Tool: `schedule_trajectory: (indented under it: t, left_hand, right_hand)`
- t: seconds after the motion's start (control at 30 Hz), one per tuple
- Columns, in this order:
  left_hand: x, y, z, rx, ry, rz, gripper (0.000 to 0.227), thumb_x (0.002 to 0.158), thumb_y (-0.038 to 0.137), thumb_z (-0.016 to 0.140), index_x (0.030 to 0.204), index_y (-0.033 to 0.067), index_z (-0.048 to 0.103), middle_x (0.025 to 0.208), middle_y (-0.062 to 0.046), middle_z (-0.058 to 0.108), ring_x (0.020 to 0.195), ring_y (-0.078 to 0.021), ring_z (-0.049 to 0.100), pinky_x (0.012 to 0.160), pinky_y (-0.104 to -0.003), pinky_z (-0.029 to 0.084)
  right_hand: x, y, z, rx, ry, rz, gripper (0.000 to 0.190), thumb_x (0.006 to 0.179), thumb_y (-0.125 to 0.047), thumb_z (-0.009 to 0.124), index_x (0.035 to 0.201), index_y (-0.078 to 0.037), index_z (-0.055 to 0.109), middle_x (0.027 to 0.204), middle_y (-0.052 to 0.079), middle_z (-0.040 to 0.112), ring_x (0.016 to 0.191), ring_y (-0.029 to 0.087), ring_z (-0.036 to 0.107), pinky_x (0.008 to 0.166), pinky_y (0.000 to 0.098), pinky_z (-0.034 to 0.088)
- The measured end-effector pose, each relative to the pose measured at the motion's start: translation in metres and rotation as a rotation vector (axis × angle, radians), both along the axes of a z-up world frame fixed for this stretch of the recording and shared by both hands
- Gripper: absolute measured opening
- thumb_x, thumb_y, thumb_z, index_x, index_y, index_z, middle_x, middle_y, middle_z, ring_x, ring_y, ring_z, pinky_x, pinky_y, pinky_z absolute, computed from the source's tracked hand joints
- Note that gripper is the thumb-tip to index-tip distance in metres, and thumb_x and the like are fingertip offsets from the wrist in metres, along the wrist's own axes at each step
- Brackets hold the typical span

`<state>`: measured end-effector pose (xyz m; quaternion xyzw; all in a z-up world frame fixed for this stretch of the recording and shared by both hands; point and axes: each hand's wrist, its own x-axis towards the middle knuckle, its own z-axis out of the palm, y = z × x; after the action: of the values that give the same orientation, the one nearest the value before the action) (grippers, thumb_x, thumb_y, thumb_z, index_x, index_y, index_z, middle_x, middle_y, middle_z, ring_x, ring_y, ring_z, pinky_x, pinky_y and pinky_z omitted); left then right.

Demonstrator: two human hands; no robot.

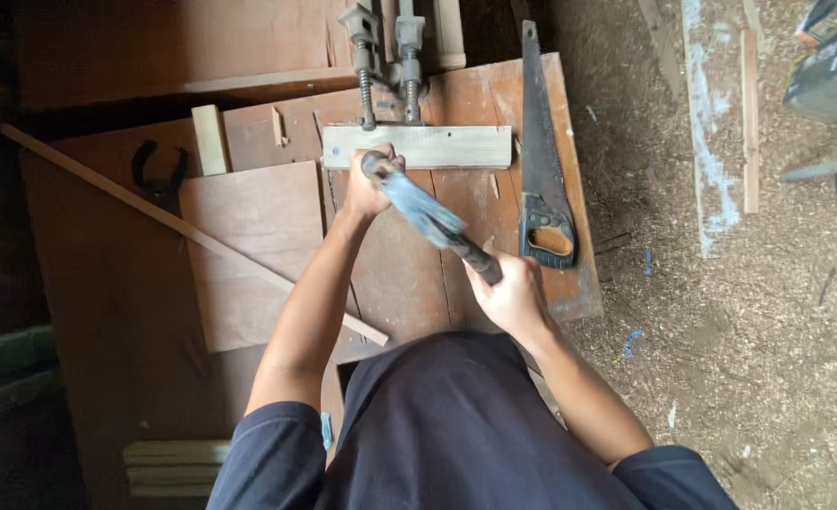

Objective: The person uses a hand saw to cut a small wooden plank on a workbench. They then use a hammer and chisel to remove a small section of the wood. The person continues to saw the plank and uses the hammer and chisel again.

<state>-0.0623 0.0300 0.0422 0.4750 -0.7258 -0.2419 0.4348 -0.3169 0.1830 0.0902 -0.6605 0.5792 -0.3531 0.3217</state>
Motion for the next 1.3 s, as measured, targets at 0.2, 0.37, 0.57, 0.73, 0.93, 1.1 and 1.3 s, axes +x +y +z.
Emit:
schedule_trajectory:
  t: [0.2, 0.37, 0.57, 0.73, 0.93, 1.1, 1.3]
  left_hand:
    - [0.003, 0.004, -0.006, -0.018, 0.046, -0.032, 0.039, 0.090, 0.009, 0.070, 0.066, 0.0027, 0.040, 0.056, -0.014, 0.039, 0.049, -0.0218, 0.038, 0.050, -0.038, 0.036]
    - [0.002, -0.002, -0.020, -0.060, 0.053, -0.009, 0.037, 0.091, 0.008, 0.068, 0.066, 0.0028, 0.042, 0.056, -0.013, 0.041, 0.050, -0.0210, 0.037, 0.049, -0.035, 0.038]
    - [0.008, 0.006, -0.027, -0.037, 0.102, -0.053, 0.026, 0.083, 0.006, 0.063, 0.067, 0.0025, 0.042, 0.058, -0.013, 0.041, 0.052, -0.0219, 0.037, 0.051, -0.034, 0.039]
    - [0.011, -0.006, -0.014, -0.082, 0.020, 0.009, 0.030, 0.087, 0.005, 0.066, 0.065, 0.0031, 0.045, 0.055, -0.014, 0.044, 0.047, -0.0211, 0.044, 0.049, -0.034, 0.040]
    - [-0.005, 0.000, -0.008, -0.053, 0.010, -0.030, 0.034, 0.090, 0.004, 0.067, 0.065, 0.0018, 0.043, 0.057, -0.016, 0.047, 0.050, -0.0228, 0.047, 0.051, -0.035, 0.041]
    - [0.000, 0.000, -0.008, -0.191, 0.178, -0.224, 0.010, 0.086, 0.004, 0.055, 0.088, -0.0008, 0.064, 0.079, -0.016, 0.066, 0.070, -0.0207, 0.066, 0.063, -0.036, 0.052]
    - [0.056, -0.007, -0.021, 0.020, 0.411, 0.101, 0.027, 0.089, 0.005, 0.056, 0.064, 0.0022, 0.047, 0.059, -0.006, 0.054, 0.054, -0.0150, 0.051, 0.049, -0.032, 0.043]
  right_hand:
    - [0.001, 0.006, 0.011, 0.080, 0.077, 0.049, 0.017, 0.089, -0.013, 0.077, 0.079, 0.000, 0.073, 0.065, 0.017, 0.069, 0.058, 0.029, 0.071, 0.055, 0.0374, 0.053]
    - [0.001, 0.008, 0.017, -0.001, -0.079, 0.023, 0.013, 0.088, -0.013, 0.074, 0.088, 0.000, 0.073, 0.063, 0.016, 0.068, 0.057, 0.027, 0.072, 0.053, 0.0378, 0.051]
    - [0.005, 0.015, -0.017, 0.030, -0.055, -0.041, 0.018, 0.086, -0.015, 0.076, 0.081, 0.001, 0.070, 0.064, 0.016, 0.067, 0.056, 0.024, 0.068, 0.054, 0.0372, 0.050]
    - [0.003, -0.004, -0.030, 0.028, -0.147, -0.126, 0.021, 0.093, -0.018, 0.075, 0.083, 0.000, 0.072, 0.063, 0.015, 0.067, 0.056, 0.024, 0.069, 0.056, 0.0373, 0.050]
    - [-0.007, 0.001, -0.013, -0.035, 0.046, 0.002, 0.016, 0.087, -0.016, 0.073, 0.094, -0.001, 0.076, 0.066, 0.015, 0.067, 0.061, 0.026, 0.069, 0.055, 0.0367, 0.053]
    - [-0.004, -0.007, -0.017, -0.020, -0.118, -0.049, 0.021, 0.093, -0.022, 0.073, 0.086, -0.002, 0.074, 0.055, 0.008, 0.061, 0.048, 0.019, 0.062, 0.050, 0.0360, 0.046]
    - [-0.010, -0.021, -0.066, 0.143, -0.122, -0.228, 0.033, 0.094, -0.029, 0.077, 0.077, -0.002, 0.070, 0.056, 0.007, 0.060, 0.050, 0.019, 0.058, 0.051, 0.0352, 0.044]
